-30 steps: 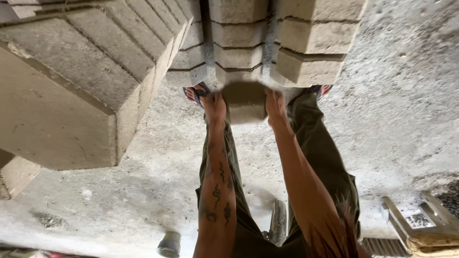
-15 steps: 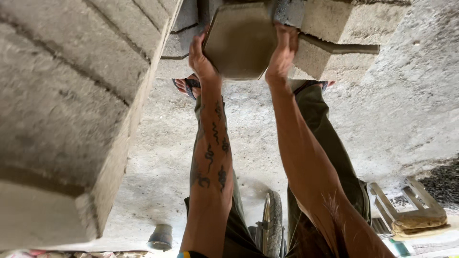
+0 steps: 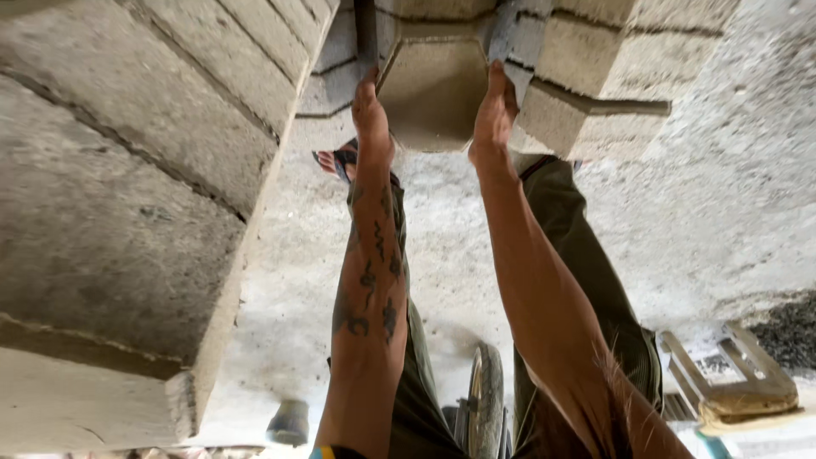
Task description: The person picks up hexagonal concrete bricks from the floor and stacks them on top of other bricks by hand.
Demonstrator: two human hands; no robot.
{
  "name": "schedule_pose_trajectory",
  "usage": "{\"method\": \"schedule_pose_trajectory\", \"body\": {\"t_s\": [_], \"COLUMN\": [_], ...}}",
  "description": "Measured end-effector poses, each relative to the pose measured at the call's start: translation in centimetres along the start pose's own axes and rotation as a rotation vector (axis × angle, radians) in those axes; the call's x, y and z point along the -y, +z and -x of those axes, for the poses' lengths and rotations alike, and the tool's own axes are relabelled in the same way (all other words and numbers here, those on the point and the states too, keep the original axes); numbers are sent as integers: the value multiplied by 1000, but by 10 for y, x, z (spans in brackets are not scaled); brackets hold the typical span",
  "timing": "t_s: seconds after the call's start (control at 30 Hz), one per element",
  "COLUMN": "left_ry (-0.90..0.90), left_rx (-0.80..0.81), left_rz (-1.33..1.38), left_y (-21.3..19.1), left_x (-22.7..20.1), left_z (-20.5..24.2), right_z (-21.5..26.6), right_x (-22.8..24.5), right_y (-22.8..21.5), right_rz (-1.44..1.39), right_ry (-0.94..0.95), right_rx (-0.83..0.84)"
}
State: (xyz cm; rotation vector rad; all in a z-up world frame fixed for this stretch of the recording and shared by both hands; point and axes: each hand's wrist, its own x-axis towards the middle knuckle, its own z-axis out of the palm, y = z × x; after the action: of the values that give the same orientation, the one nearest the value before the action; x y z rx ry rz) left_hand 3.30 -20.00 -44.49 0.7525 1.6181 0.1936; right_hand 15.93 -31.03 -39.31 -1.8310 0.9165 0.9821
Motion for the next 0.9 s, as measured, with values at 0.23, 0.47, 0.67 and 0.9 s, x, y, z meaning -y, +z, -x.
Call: {"method": "schedule_pose_trajectory", "body": {"t_s": [0.23, 0.47, 0.67, 0.9], "left_ry": [-4, -14, 48, -18], "left_rx": [-14, -1, -94, -445], "left_rz": [-67, -122, -254, -408], "left_y": [6, 4, 4, 49], "left_x": [1, -11, 14, 12], "left_z": [-7, -4, -22, 127], "right_z": [7, 2, -3, -11], "right_x": [17, 3, -16, -119], "right_y": [2, 3, -8, -131], "right_rz": [45, -46, -44, -4], "right_ry": [-55, -20, -158, 38], "right_rx": [-50, -40, 89, 264]}}
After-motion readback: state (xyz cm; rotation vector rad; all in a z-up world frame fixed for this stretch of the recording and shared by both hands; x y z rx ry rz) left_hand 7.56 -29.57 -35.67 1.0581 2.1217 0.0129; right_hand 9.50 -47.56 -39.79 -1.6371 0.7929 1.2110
